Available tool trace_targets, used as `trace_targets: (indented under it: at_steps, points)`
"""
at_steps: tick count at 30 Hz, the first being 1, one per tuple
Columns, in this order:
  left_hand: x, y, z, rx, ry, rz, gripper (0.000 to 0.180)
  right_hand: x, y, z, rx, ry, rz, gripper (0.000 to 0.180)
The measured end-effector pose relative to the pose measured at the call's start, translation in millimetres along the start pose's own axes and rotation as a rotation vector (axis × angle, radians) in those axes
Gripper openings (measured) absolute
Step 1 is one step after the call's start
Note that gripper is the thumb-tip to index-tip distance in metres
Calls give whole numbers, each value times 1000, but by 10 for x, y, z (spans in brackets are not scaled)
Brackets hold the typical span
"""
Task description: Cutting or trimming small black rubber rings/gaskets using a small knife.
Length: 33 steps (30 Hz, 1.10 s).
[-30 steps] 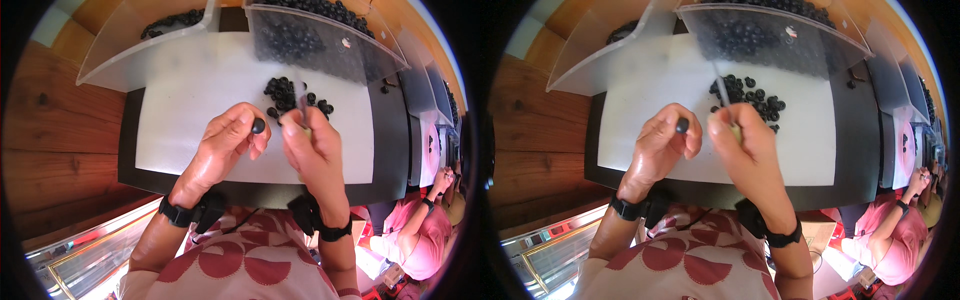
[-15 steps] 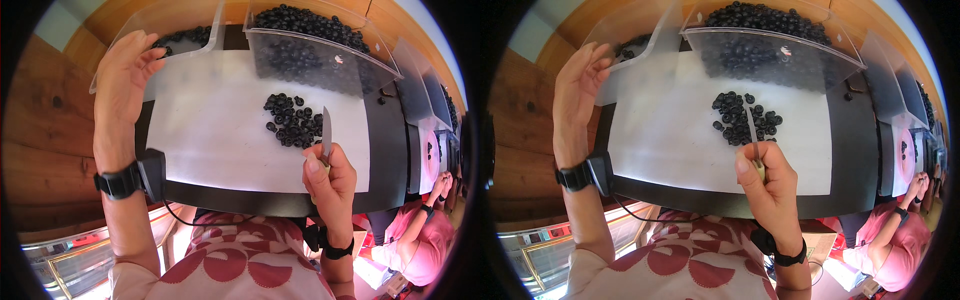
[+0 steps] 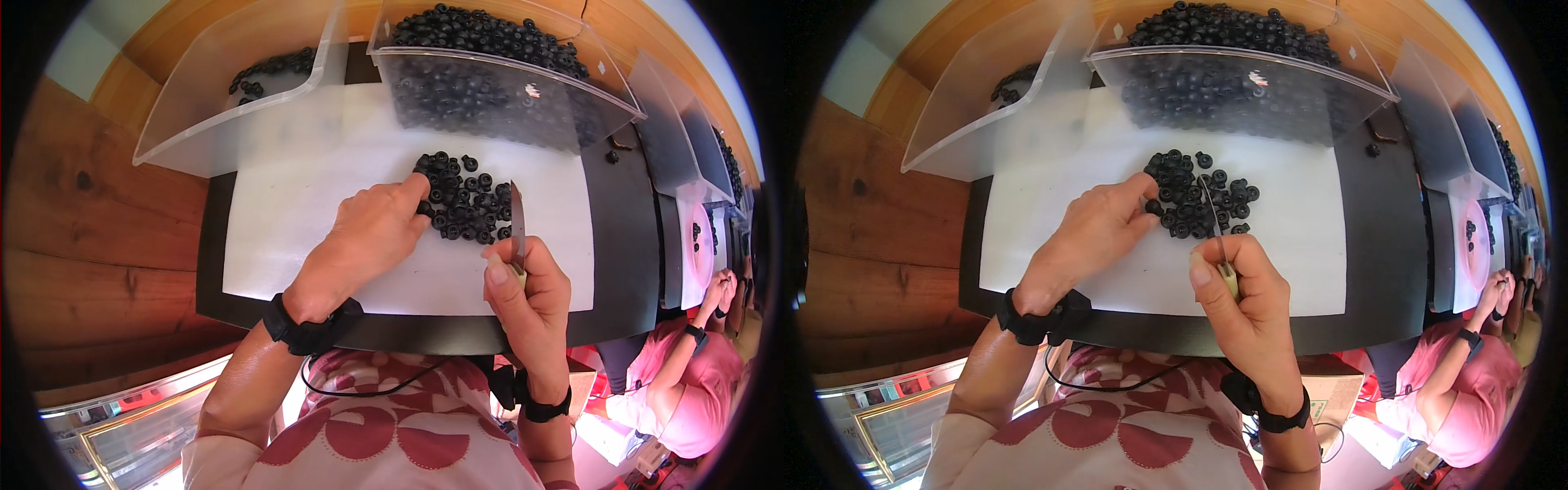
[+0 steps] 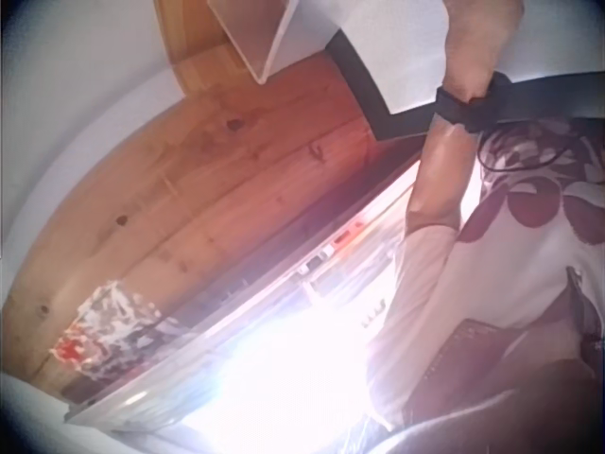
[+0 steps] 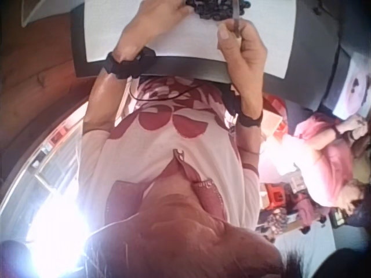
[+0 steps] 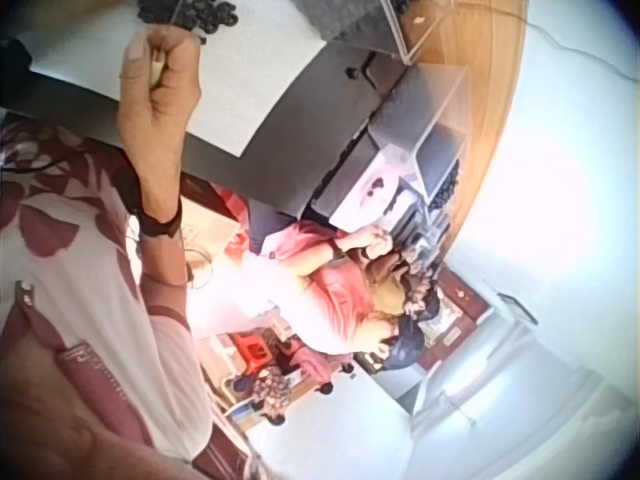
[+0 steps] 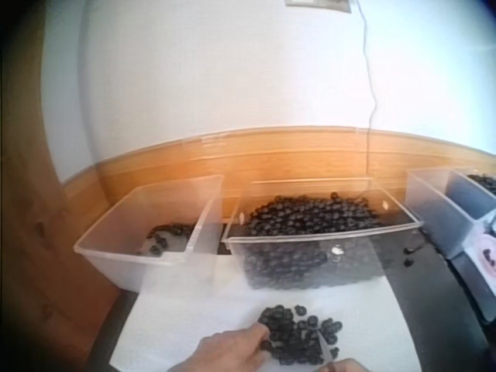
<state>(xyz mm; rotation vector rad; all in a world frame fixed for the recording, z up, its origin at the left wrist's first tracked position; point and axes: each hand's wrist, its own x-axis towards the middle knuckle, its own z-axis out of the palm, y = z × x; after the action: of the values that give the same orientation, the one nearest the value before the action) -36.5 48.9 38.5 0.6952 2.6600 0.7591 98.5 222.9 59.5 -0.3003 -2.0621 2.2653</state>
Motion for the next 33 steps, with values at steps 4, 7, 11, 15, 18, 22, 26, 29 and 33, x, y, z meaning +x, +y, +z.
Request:
trace_targets:
  at_steps: [4,7,11,15,18,22,26,29,33]
  points:
    - [4,46,-20,38,55,6,23,42,23,-47,-39,15,27,15]
    - [-74,-22,-68,-335,15,-36,27,100,107,-60,-79,1,-17,15]
    - [-185,49,-264,-783,-280,-163,36,214,136,77,-217,-82,-209,23]
    - [-286,73,-247,-931,-330,-128,43,324,124,221,-194,-153,-370,29]
    - [-314,41,-200,-982,-307,-117,47,314,66,227,-107,-196,-273,33]
    - [-313,13,-129,-1031,-273,-95,49,316,89,274,-89,-163,-272,37]
    - [-321,-20,-118,-1021,-258,-116,49,330,33,329,-163,-164,-325,22]
    - [-342,7,-141,-1026,-225,-137,48,349,105,342,-249,-157,-374,20]
    - [-374,-32,-129,-1235,-244,-111,47,335,85,363,-197,-144,-344,17]
